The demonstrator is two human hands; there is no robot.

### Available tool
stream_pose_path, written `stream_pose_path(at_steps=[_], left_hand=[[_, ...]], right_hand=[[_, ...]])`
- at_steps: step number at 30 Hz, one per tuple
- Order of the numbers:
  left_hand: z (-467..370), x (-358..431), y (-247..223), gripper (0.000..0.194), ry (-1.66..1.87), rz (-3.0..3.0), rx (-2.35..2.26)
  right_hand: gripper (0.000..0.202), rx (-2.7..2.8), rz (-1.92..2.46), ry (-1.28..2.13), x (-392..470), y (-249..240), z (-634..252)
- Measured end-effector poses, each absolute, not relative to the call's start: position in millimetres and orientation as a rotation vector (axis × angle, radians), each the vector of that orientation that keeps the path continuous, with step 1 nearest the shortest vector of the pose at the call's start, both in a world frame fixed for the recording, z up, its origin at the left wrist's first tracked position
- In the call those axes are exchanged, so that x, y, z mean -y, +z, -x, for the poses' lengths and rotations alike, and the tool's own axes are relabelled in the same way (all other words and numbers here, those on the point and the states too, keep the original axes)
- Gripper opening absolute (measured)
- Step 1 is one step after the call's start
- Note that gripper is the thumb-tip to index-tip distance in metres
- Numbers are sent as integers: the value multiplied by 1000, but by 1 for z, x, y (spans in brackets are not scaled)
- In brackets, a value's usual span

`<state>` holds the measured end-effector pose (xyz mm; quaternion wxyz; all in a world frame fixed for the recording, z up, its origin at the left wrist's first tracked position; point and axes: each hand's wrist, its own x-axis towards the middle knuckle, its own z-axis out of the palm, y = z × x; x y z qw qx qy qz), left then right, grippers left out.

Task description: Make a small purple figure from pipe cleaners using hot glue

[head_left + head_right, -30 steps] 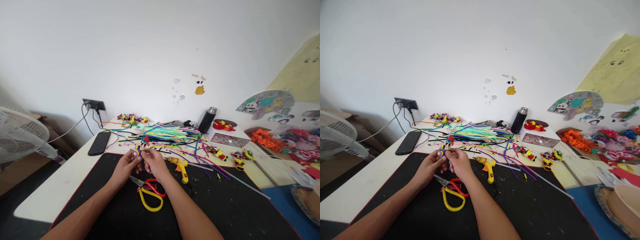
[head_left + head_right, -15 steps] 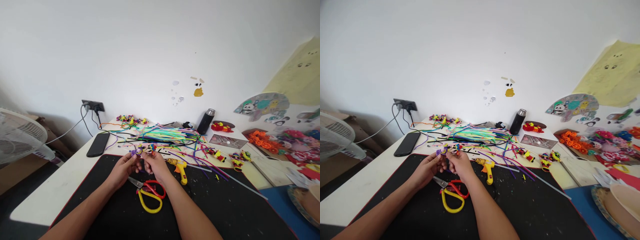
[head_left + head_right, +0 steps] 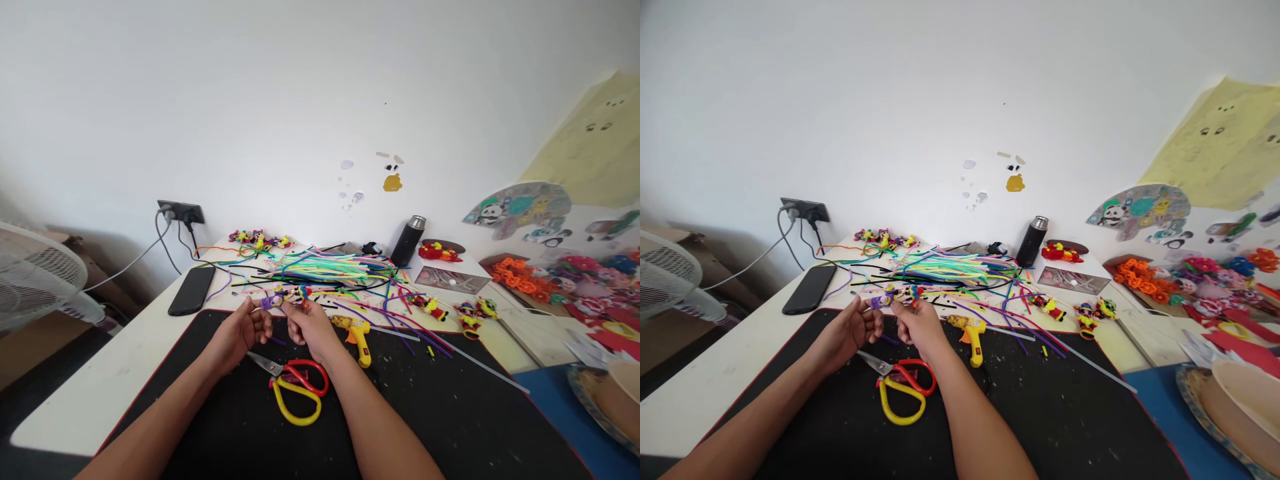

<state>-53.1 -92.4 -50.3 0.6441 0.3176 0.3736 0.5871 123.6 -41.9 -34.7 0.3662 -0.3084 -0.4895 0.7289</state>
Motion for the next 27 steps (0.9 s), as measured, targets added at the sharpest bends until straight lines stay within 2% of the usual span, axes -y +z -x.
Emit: stream_pose_path(at_steps=[9,20,27], left_hand=[[56,92,-49,30,1336,-578,-920],[53,93,-56,38,1371,-592,-836],[53,88,-61,23,1444,-508,-874]], right_hand=[[54,1345,809,1935,43,-38,-123],[53,1266,849,1903,39,-41,-123],[53,1276,895,1841,39,-43,-121]])
